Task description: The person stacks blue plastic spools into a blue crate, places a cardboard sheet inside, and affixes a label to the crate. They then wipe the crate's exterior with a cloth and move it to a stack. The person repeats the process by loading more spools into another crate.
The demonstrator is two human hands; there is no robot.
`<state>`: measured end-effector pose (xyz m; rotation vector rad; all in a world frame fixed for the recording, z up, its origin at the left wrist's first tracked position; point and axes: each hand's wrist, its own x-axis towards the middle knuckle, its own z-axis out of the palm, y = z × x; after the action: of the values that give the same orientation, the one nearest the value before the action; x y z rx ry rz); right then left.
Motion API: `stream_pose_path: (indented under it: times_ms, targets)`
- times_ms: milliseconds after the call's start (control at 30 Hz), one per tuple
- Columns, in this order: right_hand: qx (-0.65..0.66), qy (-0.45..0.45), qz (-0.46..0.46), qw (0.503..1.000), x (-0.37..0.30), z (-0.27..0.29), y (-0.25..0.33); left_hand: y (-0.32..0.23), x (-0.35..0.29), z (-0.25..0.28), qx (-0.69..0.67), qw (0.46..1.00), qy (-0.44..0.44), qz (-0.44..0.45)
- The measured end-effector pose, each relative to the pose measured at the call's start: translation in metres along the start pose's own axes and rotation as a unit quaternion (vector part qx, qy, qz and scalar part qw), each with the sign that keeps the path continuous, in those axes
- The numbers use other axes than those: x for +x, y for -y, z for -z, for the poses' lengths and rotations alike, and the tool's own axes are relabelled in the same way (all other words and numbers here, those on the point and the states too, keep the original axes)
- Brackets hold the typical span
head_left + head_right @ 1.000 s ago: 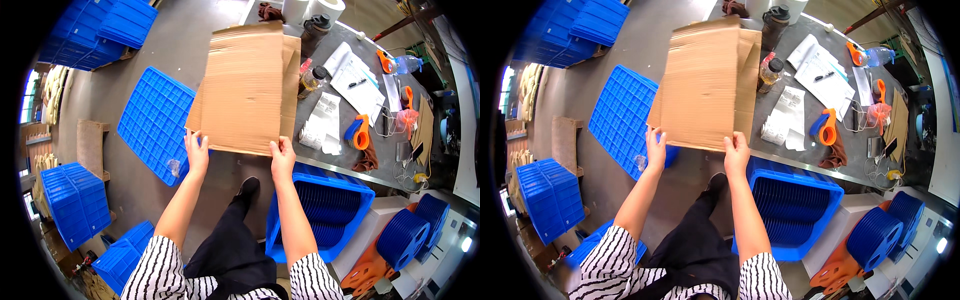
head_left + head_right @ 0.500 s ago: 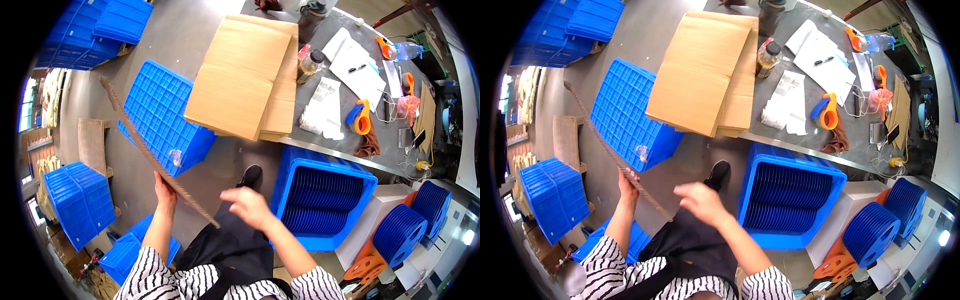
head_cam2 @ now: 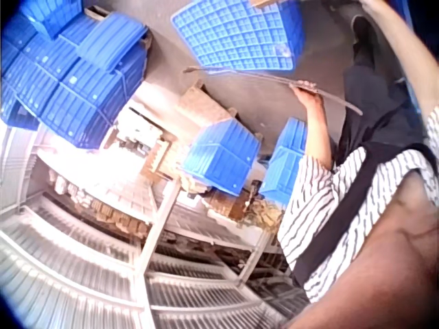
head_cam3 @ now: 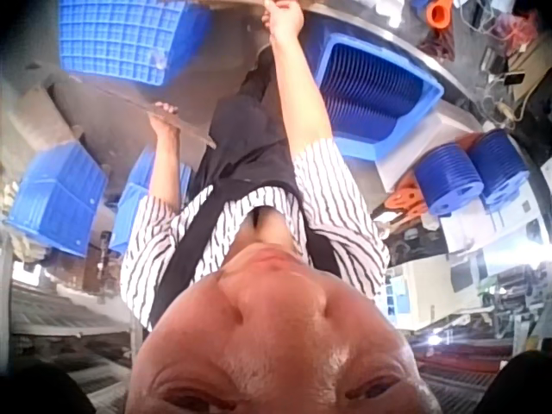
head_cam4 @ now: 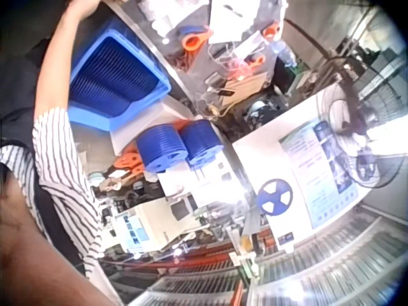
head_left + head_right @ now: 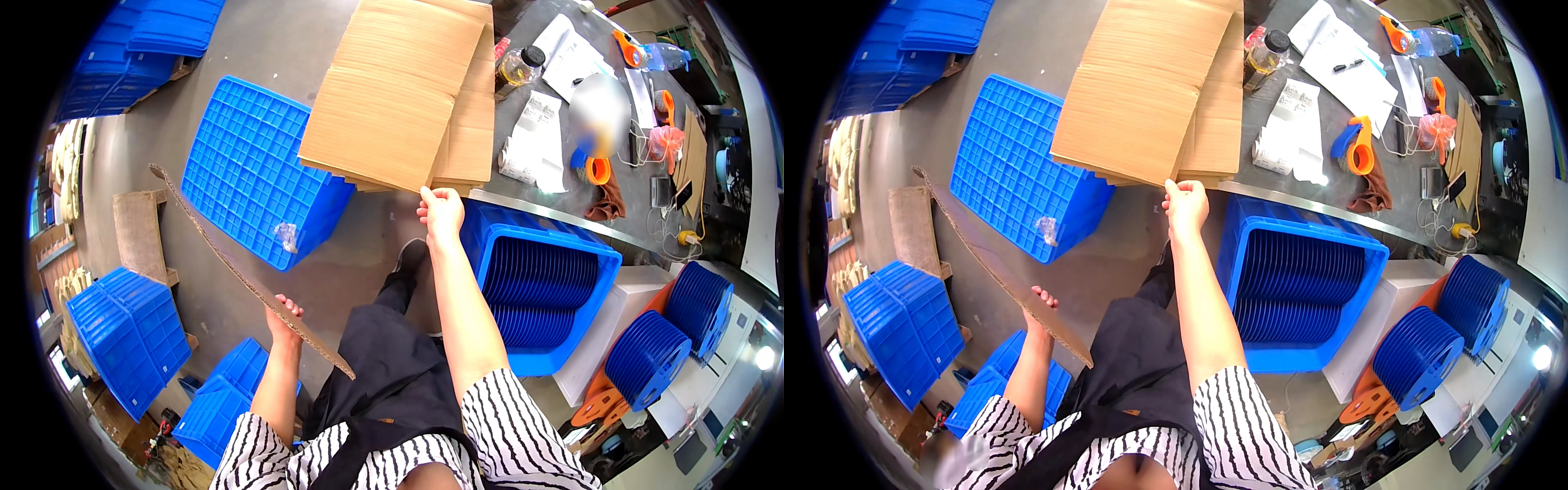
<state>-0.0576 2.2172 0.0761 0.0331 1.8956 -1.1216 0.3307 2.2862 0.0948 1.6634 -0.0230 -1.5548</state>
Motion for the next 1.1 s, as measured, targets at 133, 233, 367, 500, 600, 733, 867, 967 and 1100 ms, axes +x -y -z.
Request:
stream_pose_path:
  times_ms: [133, 233, 367, 500, 600, 733, 867, 967, 1100]
  targets:
    - [-0.141, -0.067, 0.066, 0.985, -0.013, -0.009, 0.002, 0.004, 0.031, 0.024, -0.03, 0.967, 0.251, -0.039]
    - [-0.229, -0.122, 0.144, 0.955, -0.025, -0.01, 0.015, -0.039, 0.072, -0.046, 0.041, 0.844, 0.534, -0.018]
    - [-0.238, -0.114, 0.151, 0.953, -0.025, -0.018, 0.012, -0.07, 0.089, -0.177, 0.029, 0.782, 0.621, -0.052]
    - [-0.214, -0.127, 0.158, 0.956, -0.026, -0.017, 0.012, -0.076, 0.034, -0.256, 0.058, 0.899, 0.424, -0.091]
    - [-0.206, -0.14, 0.19, 0.95, -0.029, -0.022, 0.003, -0.074, 0.016, -0.268, 0.073, 0.911, 0.393, -0.105]
    - [-0.208, -0.164, 0.225, 0.938, -0.029, -0.022, -0.004, -0.066, -0.003, -0.269, 0.119, 0.898, 0.407, -0.12]
    - [-0.083, -0.132, 0.189, 0.97, -0.03, -0.017, 0.003, -0.066, 0.034, -0.244, 0.018, 0.88, 0.475, -0.004]
    - [-0.008, -0.036, 0.142, 0.989, -0.03, -0.012, 0.013, -0.076, 0.062, -0.225, -0.01, 0.836, 0.546, 0.058]
    - [0.116, 0.164, 0.028, 0.979, -0.048, -0.008, 0.042, -0.066, 0.08, -0.199, -0.039, 0.785, 0.607, 0.117]
